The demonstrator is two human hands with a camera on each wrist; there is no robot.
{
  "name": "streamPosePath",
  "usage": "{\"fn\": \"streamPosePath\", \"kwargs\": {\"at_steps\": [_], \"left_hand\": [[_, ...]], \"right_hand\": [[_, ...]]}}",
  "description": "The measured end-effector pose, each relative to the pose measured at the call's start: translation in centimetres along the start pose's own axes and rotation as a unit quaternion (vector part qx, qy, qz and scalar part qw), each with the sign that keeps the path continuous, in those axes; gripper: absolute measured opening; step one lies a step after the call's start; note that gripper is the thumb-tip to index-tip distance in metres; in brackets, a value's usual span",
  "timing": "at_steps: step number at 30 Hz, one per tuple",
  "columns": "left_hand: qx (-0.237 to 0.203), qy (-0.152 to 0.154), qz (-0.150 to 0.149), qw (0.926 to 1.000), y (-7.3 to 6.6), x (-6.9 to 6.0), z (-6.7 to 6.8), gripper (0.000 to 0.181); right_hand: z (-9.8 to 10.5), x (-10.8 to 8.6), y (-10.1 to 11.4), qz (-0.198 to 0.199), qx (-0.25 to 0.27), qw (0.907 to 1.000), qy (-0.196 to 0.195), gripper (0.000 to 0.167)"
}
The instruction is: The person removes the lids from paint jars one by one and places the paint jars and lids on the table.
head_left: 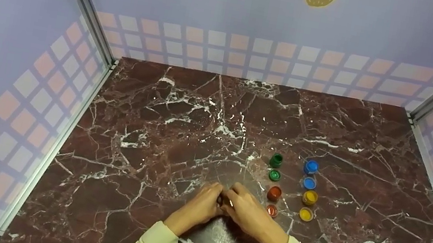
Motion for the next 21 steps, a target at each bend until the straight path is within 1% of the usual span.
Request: {"fn": "streamPosePath", "kwargs": {"at_steps": [4, 6, 8, 11, 13, 17, 19, 21], "left_hand": [[-0.007, -0.013, -0.024, 0.9996, -0.18, 0.15, 0.25, 0.037], [-0.005, -0.015, -0.03, 0.9994, -0.25, 0.23, 0.34, 0.038], [0.002, -0.014, -0.026, 0.9996, -0.25, 0.25, 0.36, 0.038], [0.01, -0.003, -0.014, 0.9998, -0.18, 0.3, 0.24, 0.039], [0.01, 0.001, -0.01, 0.9999, -0.13, 0.27, 0.16, 0.039], [0.012, 0.004, -0.006, 0.9999, -0.06, 0.21, 0.09, 0.038], [0.01, 0.008, -0.001, 0.9999, 0.0, 0.21, 0.03, 0.038], [0.008, 0.016, 0.006, 0.9998, 0.07, 0.21, -0.06, 0.037]], "right_hand": [[0.12, 0.05, 0.14, 0.03, -0.001, 0.9992, 0.026, 0.019], [0.19, 0.06, 0.28, 0.044, -0.005, 0.9983, 0.037, 0.021], [0.2, 0.08, 0.45, 0.059, -0.004, 0.9971, 0.048, 0.024], [0.08, 0.06, 0.58, 0.075, -0.002, 0.9954, 0.06, 0.028], [-0.05, 0.02, 0.64, 0.087, 0.001, 0.9944, 0.059, 0.029], [-0.21, -0.07, 0.69, 0.109, 0.008, 0.9931, 0.042, 0.025], [-0.14, -0.13, 0.69, 0.114, 0.015, 0.9929, 0.033, 0.023], [0.04, -0.23, 0.63, 0.109, 0.028, 0.9932, 0.027, 0.024]]}}
Point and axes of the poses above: each hand's wrist, its own x-axis towards the middle knuckle, its own z-axis out of the back of the hand, y = z × x, the point moved 8 cm from there along x, towards the middle knuckle, and after that the axes turned 6 degrees about x, right-handed, at the moved point
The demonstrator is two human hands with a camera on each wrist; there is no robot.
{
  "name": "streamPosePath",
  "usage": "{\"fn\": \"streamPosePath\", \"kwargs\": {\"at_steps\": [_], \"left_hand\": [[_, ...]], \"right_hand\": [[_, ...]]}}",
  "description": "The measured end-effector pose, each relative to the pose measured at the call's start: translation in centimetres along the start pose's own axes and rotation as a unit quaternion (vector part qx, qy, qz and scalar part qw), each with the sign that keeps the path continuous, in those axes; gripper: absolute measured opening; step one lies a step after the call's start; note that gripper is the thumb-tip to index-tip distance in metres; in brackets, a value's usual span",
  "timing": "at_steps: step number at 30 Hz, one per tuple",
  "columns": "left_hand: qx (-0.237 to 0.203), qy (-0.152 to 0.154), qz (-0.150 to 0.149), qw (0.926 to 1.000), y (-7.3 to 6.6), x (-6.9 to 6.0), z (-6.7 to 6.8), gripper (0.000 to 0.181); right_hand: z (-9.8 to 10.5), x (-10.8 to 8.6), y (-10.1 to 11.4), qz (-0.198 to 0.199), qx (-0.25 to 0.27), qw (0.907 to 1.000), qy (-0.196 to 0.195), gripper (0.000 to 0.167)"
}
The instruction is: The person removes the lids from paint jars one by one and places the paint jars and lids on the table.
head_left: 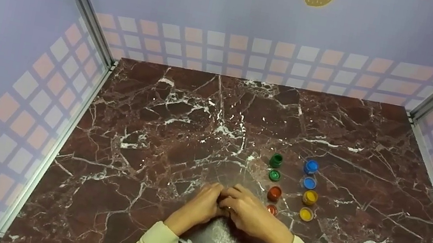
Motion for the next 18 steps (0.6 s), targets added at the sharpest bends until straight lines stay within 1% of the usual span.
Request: {"fn": "streamPosePath", "kwargs": {"at_steps": [2, 4, 6, 8, 10, 12, 13, 15, 18], "left_hand": [[-0.005, 0.008, 0.009, 0.9999, 0.1, 0.0, -0.1, 0.037], [-0.011, 0.011, 0.014, 0.9998, 0.1, 0.0, -0.1, 0.036], [-0.017, 0.012, 0.014, 0.9997, 0.1, 0.0, -0.1, 0.036], [-0.025, 0.007, 0.009, 0.9996, 0.0, 0.0, -0.1, 0.036], [-0.032, 0.002, 0.001, 0.9995, -0.1, 0.1, 0.0, 0.036], [-0.039, -0.003, -0.006, 0.9992, -0.2, 0.1, 0.0, 0.036], [-0.04, -0.005, -0.01, 0.9991, -0.2, 0.1, 0.1, 0.036], [-0.037, -0.009, -0.013, 0.9992, -0.2, 0.1, 0.1, 0.037], [-0.026, -0.012, -0.013, 0.9995, -0.2, 0.1, 0.2, 0.039]], "right_hand": [[0.2, -0.2, -0.1, -0.014, 0.016, 0.9998, -0.007, 0.024], [0.5, -0.3, -0.4, -0.039, 0.031, 0.9985, -0.021, 0.023], [1.0, -0.4, -0.8, -0.076, 0.041, 0.995, -0.052, 0.022], [1.7, -0.5, -1.4, -0.125, 0.046, 0.9866, -0.094, 0.019], [2.3, -0.8, -2.1, -0.175, 0.049, 0.9737, -0.137, 0.016], [2.6, -1.1, -2.6, -0.219, 0.042, 0.9601, -0.169, 0.012], [2.7, -1.2, -2.8, -0.237, 0.038, 0.9544, -0.177, 0.011], [2.7, -1.3, -3.1, -0.259, 0.028, 0.9477, -0.184, 0.011], [2.4, -1.2, -3.0, -0.274, 0.009, 0.9445, -0.182, 0.017]]}}
Point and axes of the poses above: each hand's wrist, its own x-axis towards the middle knuckle, its own z-axis out of the back of the hand, y = z × x, the point moved 8 cm from there along x, towards the middle knuckle, and after that the axes turned 6 degrees about x, right-handed, at the moved point
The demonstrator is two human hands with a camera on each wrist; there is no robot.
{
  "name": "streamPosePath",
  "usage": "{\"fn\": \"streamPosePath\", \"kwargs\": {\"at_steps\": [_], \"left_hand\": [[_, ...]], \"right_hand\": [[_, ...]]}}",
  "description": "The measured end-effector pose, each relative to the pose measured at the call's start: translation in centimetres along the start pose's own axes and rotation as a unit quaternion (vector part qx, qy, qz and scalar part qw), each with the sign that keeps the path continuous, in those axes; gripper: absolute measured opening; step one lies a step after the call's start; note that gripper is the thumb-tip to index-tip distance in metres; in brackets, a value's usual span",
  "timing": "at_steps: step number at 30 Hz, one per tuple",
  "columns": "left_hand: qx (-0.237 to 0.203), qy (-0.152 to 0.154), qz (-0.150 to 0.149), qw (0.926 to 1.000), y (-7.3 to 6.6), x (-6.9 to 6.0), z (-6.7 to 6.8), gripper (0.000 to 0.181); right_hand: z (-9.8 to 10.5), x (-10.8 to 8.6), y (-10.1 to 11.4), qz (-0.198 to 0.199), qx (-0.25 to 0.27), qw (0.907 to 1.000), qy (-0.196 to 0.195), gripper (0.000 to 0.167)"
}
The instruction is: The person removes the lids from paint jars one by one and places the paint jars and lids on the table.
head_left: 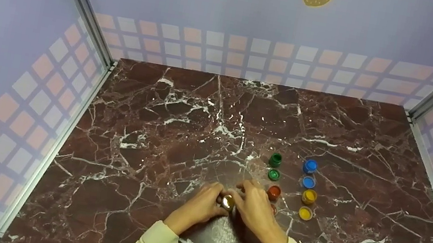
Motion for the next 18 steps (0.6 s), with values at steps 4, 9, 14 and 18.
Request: {"fn": "streamPosePath", "kwargs": {"at_steps": [4, 9, 14, 18], "left_hand": [[0.0, -0.002, 0.001, 1.0, 0.0, 0.0, 0.1, 0.038], [0.005, -0.012, -0.009, 0.9999, -0.1, -0.1, 0.1, 0.031], [0.035, -0.018, -0.013, 0.9991, -0.3, -0.1, 0.1, 0.023], [0.041, -0.018, -0.013, 0.9989, -0.3, -0.1, 0.1, 0.023]], "right_hand": [[-0.6, -0.2, 0.6, 0.001, -0.03, 0.9995, 0.001, 0.021], [-1.4, -0.7, 1.5, 0.008, -0.065, 0.9977, 0.014, 0.021], [-2.1, -1.0, 2.0, 0.014, -0.085, 0.996, 0.024, 0.024], [-2.4, -1.1, 2.3, 0.022, -0.089, 0.9954, 0.029, 0.026]]}}
Point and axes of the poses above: each hand's wrist, its own x-axis towards the middle knuckle, its own z-axis out of the back of the hand, y = z × x, the point moved 8 cm from there along x, towards the middle knuckle, and after that the axes turned 6 degrees about x, right-handed, at the moved point
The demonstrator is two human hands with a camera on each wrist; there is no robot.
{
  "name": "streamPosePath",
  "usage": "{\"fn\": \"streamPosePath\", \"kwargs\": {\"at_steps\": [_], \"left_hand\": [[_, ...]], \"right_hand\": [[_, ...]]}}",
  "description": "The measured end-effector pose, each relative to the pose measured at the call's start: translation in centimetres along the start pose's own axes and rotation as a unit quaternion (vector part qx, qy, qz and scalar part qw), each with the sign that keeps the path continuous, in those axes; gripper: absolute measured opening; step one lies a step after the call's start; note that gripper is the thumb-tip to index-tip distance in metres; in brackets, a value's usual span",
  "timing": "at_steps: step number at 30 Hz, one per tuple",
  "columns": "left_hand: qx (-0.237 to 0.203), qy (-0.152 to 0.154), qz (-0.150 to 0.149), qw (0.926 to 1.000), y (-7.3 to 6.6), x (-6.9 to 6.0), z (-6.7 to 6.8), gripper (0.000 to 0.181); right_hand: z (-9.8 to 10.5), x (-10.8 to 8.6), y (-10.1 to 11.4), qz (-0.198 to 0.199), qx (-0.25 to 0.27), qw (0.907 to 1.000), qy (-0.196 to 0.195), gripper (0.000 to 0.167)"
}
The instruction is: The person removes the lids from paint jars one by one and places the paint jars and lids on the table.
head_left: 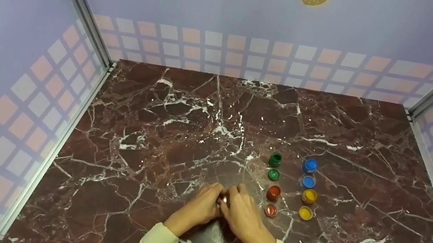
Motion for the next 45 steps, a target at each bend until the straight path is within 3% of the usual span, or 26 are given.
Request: {"fn": "streamPosePath", "kwargs": {"at_steps": [10, 23, 28, 36, 45], "left_hand": [[-0.047, 0.003, 0.032, 0.9984, -0.1, -0.2, -0.2, 0.027], [-0.007, -0.029, 0.012, 0.9995, -0.9, -0.2, 0.5, 0.024], [0.004, -0.036, 0.013, 0.9993, -1.1, -0.2, 0.6, 0.027], [-0.021, -0.018, 0.041, 0.9988, -0.6, -0.1, 0.6, 0.029], [-0.047, -0.003, 0.064, 0.9969, -0.1, -0.1, -0.1, 0.028]], "right_hand": [[-0.1, -0.1, 0.5, 0.036, 0.003, 0.9993, -0.003, 0.024], [0.1, 0.2, 1.3, 0.104, 0.003, 0.9944, 0.022, 0.018], [0.1, 0.2, 1.4, 0.139, 0.008, 0.9887, 0.055, 0.022], [0.2, 0.2, 1.1, 0.178, 0.02, 0.9789, 0.098, 0.016], [-0.2, -0.1, 1.3, 0.234, 0.027, 0.9599, 0.152, 0.013]]}}
Point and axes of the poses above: each hand's wrist, its own x-axis towards the middle knuckle, its own z-axis out of the back of the hand, y = z × x, the point moved 8 cm from there along x, towards the middle knuckle, and after that the axes turned 6 degrees about x, right-handed, at the moved point
